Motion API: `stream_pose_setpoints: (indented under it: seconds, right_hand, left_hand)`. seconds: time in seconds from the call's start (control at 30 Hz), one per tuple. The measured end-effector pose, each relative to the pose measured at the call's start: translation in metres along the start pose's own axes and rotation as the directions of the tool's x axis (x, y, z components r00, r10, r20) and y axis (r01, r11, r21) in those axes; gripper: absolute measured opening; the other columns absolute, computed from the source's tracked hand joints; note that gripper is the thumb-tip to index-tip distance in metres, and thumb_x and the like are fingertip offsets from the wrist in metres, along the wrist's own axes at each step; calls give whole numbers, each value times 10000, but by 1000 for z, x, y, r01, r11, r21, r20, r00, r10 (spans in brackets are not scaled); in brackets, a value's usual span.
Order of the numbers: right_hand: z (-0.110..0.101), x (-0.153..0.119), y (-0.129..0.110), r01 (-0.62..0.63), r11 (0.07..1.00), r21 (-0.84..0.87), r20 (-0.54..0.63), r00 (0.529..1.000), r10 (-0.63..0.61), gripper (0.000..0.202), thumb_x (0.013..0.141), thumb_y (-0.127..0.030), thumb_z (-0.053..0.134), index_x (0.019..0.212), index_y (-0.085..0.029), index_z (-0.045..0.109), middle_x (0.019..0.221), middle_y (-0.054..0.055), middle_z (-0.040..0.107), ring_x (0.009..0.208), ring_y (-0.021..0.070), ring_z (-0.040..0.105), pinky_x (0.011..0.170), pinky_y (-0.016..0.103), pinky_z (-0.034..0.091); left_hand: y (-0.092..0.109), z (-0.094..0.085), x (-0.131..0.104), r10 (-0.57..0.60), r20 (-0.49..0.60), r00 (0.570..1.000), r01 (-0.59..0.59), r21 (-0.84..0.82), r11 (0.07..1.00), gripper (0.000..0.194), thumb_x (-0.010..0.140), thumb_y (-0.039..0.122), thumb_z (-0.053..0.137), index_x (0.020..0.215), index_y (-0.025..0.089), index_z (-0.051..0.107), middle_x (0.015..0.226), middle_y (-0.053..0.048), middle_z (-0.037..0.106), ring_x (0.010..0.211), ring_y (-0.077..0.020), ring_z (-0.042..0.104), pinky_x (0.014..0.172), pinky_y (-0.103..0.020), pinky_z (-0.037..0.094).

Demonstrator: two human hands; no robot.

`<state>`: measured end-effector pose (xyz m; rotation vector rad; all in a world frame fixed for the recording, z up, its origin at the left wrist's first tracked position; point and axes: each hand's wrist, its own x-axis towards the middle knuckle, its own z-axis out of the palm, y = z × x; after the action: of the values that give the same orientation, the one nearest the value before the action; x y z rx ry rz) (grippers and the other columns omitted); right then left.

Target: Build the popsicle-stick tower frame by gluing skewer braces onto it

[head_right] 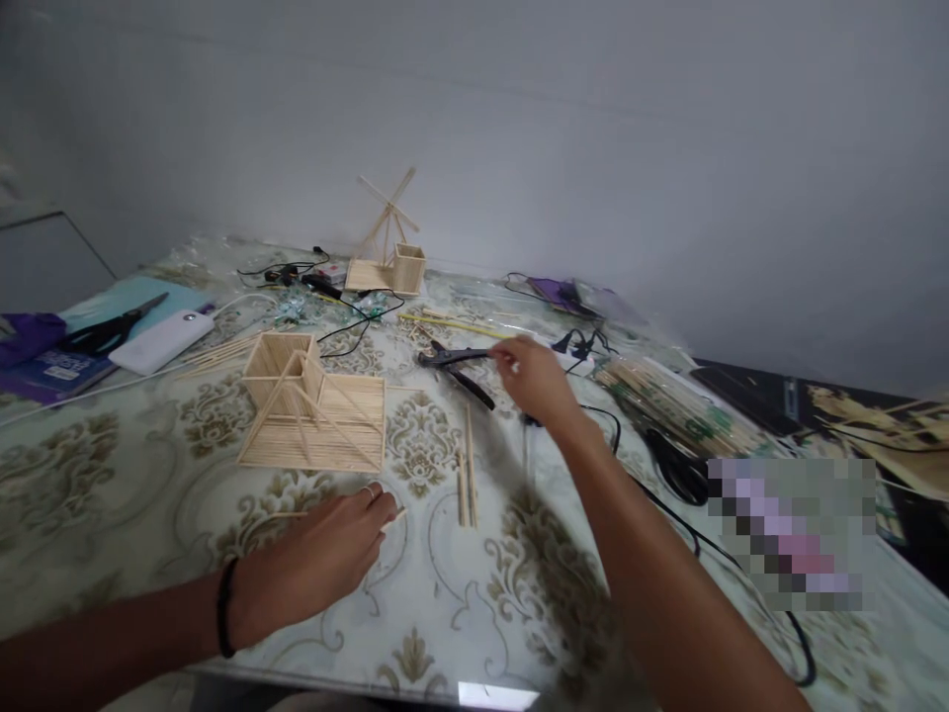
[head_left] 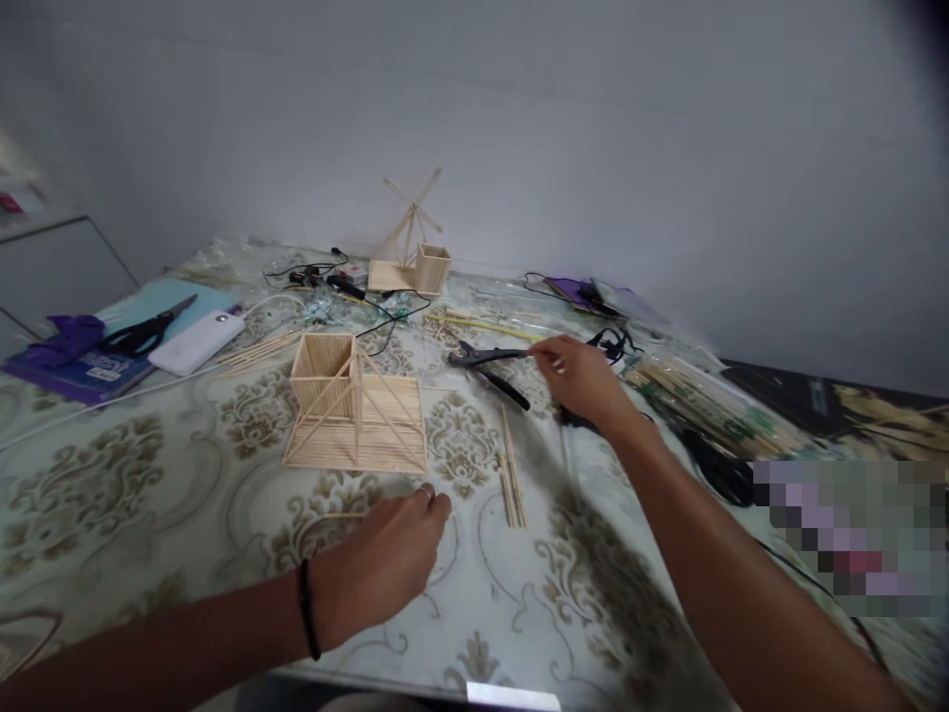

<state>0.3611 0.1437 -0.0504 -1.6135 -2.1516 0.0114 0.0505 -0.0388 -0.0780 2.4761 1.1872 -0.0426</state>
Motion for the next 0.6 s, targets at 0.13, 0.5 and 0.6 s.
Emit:
stream_pose_setpoints:
  seconds: [0.13, 0.5, 0.6]
  right_hand:
    - [-21, -28, 61, -229, 967, -115, 23, 972, 233, 286, 851, -159, 621, 1067, -141, 809, 954, 171, 778, 877, 308, 743, 915, 437, 601]
    - [1, -85, 83, -349, 924, -155, 116, 922, 368, 324, 792, -177, 767, 1116, -161, 757, 1110, 177, 709, 971, 304, 738, 942, 389, 569]
    - [-8, -83, 78, -359, 921, -150, 81, 924, 373, 226, 820, -191, 732, 1043, -154, 733, 1049, 182, 696, 913, 294, 707, 890, 386, 542]
  left_hand:
    - [6, -15, 1, -11, 9, 1000, 11, -60, 998, 282, 908, 6, 576, 1110, 128, 730, 1076, -138, 791, 969, -284, 777, 829, -369, 607]
    - [-107, -109, -77, -67, -568, 821, -286, -510, 811, 99, 904, 141, 777, 882, 232, 809, 889, -4, 816, 799, -142, 774, 731, -207, 625]
    - [-135, -111, -89, -111, -607, 787, -221, -446, 867, 77, 918, 163, 804, 916, 234, 833, 874, -6, 845, 769, -152, 790, 723, -221, 639]
